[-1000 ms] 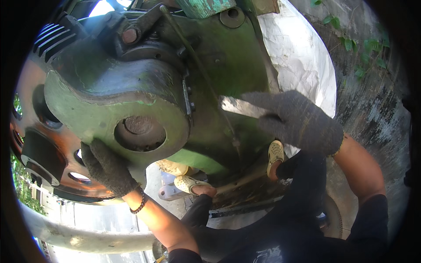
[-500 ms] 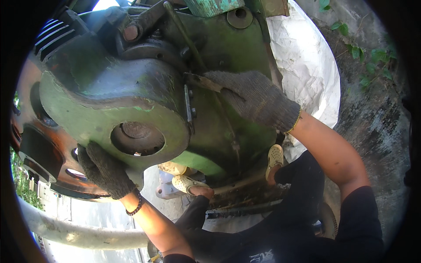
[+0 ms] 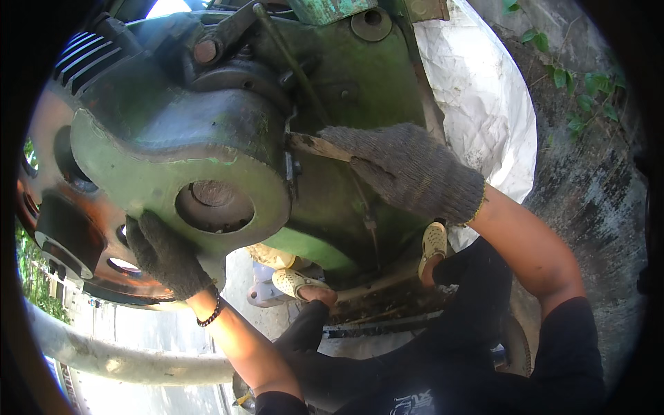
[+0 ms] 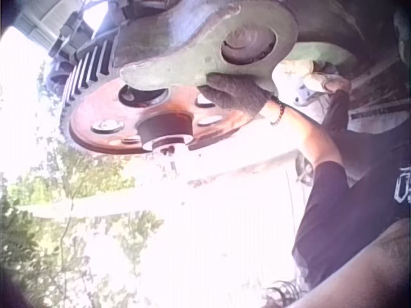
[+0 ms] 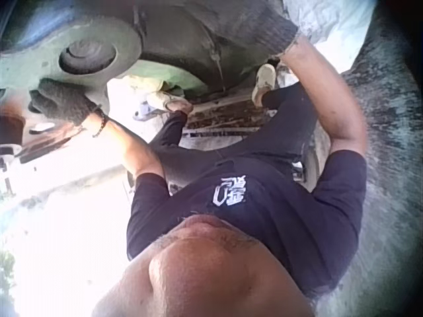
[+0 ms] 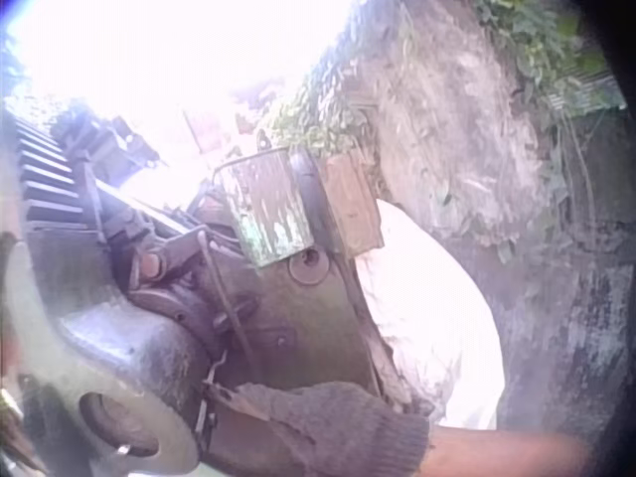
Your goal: The person scrapes a large green metal machine part with a metal scraper while wearing gloves. They repeatedly remove rust and old paint from the surface of the gear and housing.
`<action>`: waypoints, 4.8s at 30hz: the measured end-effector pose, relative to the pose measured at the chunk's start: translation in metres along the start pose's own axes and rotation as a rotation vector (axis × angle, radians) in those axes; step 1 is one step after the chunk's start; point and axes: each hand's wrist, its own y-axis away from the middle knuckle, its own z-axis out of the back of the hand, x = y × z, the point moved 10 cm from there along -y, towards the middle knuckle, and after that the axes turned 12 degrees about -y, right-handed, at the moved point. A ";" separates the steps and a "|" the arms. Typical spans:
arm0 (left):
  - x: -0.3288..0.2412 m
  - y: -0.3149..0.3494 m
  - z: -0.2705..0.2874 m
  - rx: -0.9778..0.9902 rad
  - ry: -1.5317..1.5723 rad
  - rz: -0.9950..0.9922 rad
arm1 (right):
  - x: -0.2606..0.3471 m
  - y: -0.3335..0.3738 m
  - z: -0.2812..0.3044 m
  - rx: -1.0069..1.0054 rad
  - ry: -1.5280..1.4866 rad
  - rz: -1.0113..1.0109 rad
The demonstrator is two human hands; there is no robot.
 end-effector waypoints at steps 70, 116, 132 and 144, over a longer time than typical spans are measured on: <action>0.004 0.001 0.004 -0.013 -0.089 -0.077 | 0.020 -0.005 0.015 0.129 -0.128 0.013; 0.030 -0.007 0.016 -0.084 -0.209 -0.117 | -0.018 0.088 -0.039 -0.231 -0.143 -0.177; 0.017 -0.005 0.021 -0.147 -0.234 -0.092 | -0.022 0.032 0.013 0.198 -0.169 -0.062; 0.010 -0.003 0.009 -0.023 -0.142 -0.117 | -0.013 -0.020 0.019 0.021 -0.029 0.228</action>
